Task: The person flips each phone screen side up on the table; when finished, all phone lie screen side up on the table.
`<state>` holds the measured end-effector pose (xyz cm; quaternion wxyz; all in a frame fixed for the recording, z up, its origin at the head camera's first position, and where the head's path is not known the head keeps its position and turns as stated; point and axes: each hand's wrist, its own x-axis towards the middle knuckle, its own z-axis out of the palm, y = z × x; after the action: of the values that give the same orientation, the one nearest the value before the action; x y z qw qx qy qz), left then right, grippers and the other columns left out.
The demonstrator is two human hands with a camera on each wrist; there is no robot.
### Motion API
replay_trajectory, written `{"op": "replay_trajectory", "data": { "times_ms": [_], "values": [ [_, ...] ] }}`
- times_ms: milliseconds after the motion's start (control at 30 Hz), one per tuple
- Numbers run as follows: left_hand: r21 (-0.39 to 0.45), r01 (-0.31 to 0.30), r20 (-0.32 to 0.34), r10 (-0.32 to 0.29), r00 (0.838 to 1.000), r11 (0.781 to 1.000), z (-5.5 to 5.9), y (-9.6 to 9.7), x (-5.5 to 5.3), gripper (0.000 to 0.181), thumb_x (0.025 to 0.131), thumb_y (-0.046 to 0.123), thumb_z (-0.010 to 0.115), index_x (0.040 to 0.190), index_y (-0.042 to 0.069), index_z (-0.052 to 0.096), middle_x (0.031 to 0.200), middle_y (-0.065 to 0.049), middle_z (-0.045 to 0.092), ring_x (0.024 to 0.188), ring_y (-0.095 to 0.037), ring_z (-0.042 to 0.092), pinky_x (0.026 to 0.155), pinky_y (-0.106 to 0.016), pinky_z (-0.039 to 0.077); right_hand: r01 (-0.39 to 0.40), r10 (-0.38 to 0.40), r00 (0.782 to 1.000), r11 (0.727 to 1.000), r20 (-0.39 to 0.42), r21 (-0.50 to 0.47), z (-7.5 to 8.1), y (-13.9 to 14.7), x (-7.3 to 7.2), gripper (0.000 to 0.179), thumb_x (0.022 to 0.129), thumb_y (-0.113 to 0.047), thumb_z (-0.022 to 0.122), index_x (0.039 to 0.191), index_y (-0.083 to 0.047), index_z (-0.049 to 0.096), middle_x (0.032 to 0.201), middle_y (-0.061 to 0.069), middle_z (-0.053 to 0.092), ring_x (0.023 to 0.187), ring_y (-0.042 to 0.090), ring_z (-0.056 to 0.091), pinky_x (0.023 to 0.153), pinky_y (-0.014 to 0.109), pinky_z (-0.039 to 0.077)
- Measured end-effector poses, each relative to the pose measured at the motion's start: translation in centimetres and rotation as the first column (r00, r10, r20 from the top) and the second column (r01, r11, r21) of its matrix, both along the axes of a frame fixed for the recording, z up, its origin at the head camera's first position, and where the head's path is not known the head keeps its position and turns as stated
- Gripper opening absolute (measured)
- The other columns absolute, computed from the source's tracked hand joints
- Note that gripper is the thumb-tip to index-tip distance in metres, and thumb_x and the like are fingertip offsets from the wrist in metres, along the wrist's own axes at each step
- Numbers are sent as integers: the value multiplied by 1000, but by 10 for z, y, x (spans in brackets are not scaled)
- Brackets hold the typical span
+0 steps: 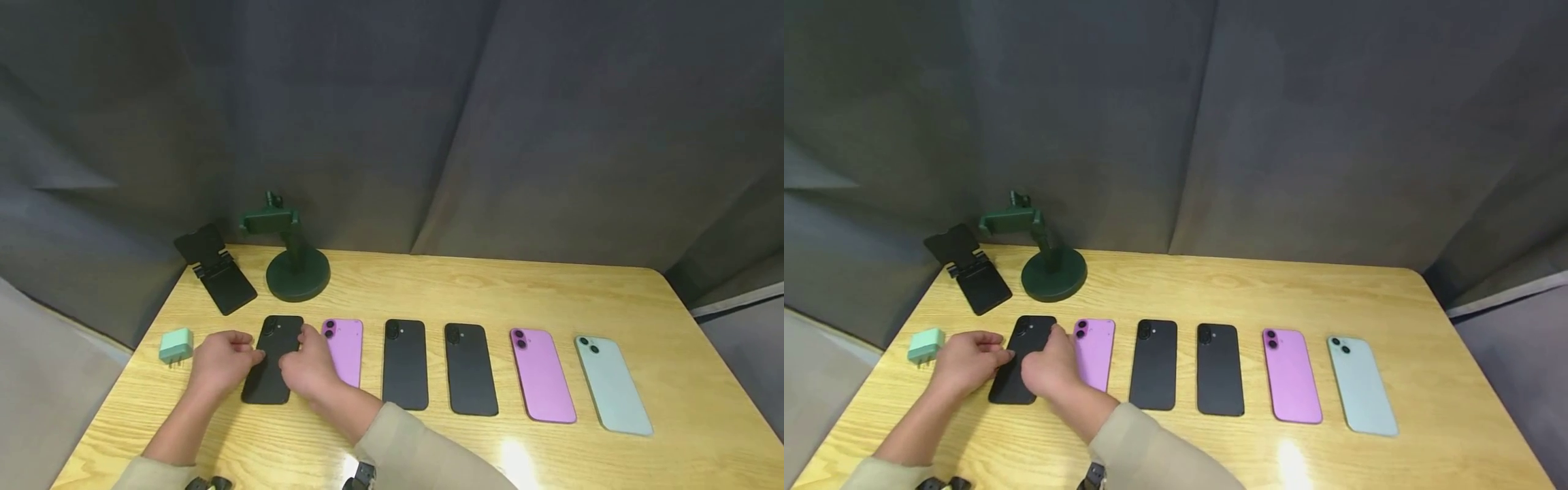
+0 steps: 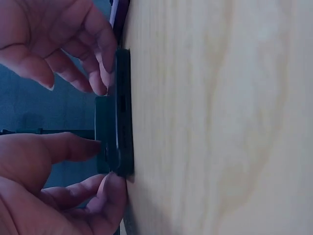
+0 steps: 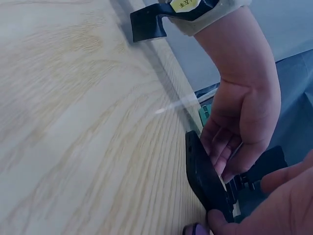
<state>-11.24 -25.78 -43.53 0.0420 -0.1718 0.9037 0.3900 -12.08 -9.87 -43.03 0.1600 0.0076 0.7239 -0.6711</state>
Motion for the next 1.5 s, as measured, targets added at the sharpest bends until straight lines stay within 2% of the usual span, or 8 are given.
{"op": "replay_trajectory", "data": {
  "times_ms": [267, 433, 567, 800, 1000, 1233, 1367, 1500],
  "values": [
    [26, -40, 15, 40, 999, 999, 2, -3, -1, 39, 89, 13, 72, 116, -12, 64, 114, -30, 62, 92, -36, 63, 67, -40, 56, -1, 0, 1000, 997, 8, 74, 6, -11, -1, 74, 74, 15, 53, 146, 11, 38, 141, 29, 44, 131, 36, 43, 109, 47, 35],
    [171, -83, 44, 76, 996, 982, 0, -2, -2, 39, 89, 11, 72, 118, -13, 63, 116, -30, 59, 85, -30, 64, 65, -37, 57, -20, 21, 1000, 984, -4, 175, 4, -15, -2, 74, 80, 10, 60, 150, 6, 35, 141, 27, 42, 127, 32, 43, 107, 44, 36],
    [317, -118, 65, 102, 993, 941, -4, -1, -2, 42, 88, 10, 75, 121, -13, 61, 116, -28, 57, 80, -23, 64, 65, -34, 58, -9, 18, 999, 977, -40, 213, -1, -16, -3, 75, 81, 10, 62, 151, 2, 37, 134, 22, 47, 120, 29, 47, 104, 43, 39],
    [511, -129, 89, 97, 991, 850, -5, -4, -2, 43, 94, 8, 70, 127, -15, 54, 102, -18, 63, 76, -17, 62, 65, -31, 56, 41, -38, 998, 997, -51, 63, -7, -10, -4, 76, 75, 24, 50, 146, -2, 46, 134, 13, 55, 123, 28, 50, 105, 45, 39],
    [603, -119, 91, 80, 993, 789, 2, -7, 3, 37, 102, 11, 58, 129, -10, 45, 94, -9, 59, 78, -17, 60, 67, -31, 54, -59, 119, 969, 962, -218, 265, -5, 0, -6, 69, 80, 12, 67, 146, -1, 49, 133, 10, 61, 119, 17, 56, 98, 31, 46],
    [653, -39, 25, 30, 999, 756, 13, -9, 7, 42, 105, 23, 55, 132, -7, 42, 104, -8, 69, 88, -18, 67, 75, -33, 56, -94, 180, 961, 926, -208, 366, -4, 4, -6, 70, 82, -16, 84, 143, -1, 53, 134, 9, 61, 99, 9, 61, 83, 24, 50],
    [672, -7, -8, 18, 1000, 740, 16, -8, 8, 44, 104, 27, 56, 130, -6, 43, 107, -8, 68, 93, -18, 67, 77, -34, 56, -111, 184, 959, 944, -216, 311, -4, 5, -3, 70, 81, -21, 86, 141, -3, 56, 132, 13, 61, 99, 10, 64, 74, 21, 53],
    [693, 51, -70, -4, 998, 719, 15, -8, 11, 40, 106, 28, 52, 126, -6, 49, 106, -8, 67, 92, -18, 65, 78, -34, 55, -138, 173, 964, 975, -202, 175, -4, 4, -2, 72, 80, -19, 86, 143, -3, 54, 123, 15, 65, 89, 9, 68, 67, 20, 54]
  ]
}}
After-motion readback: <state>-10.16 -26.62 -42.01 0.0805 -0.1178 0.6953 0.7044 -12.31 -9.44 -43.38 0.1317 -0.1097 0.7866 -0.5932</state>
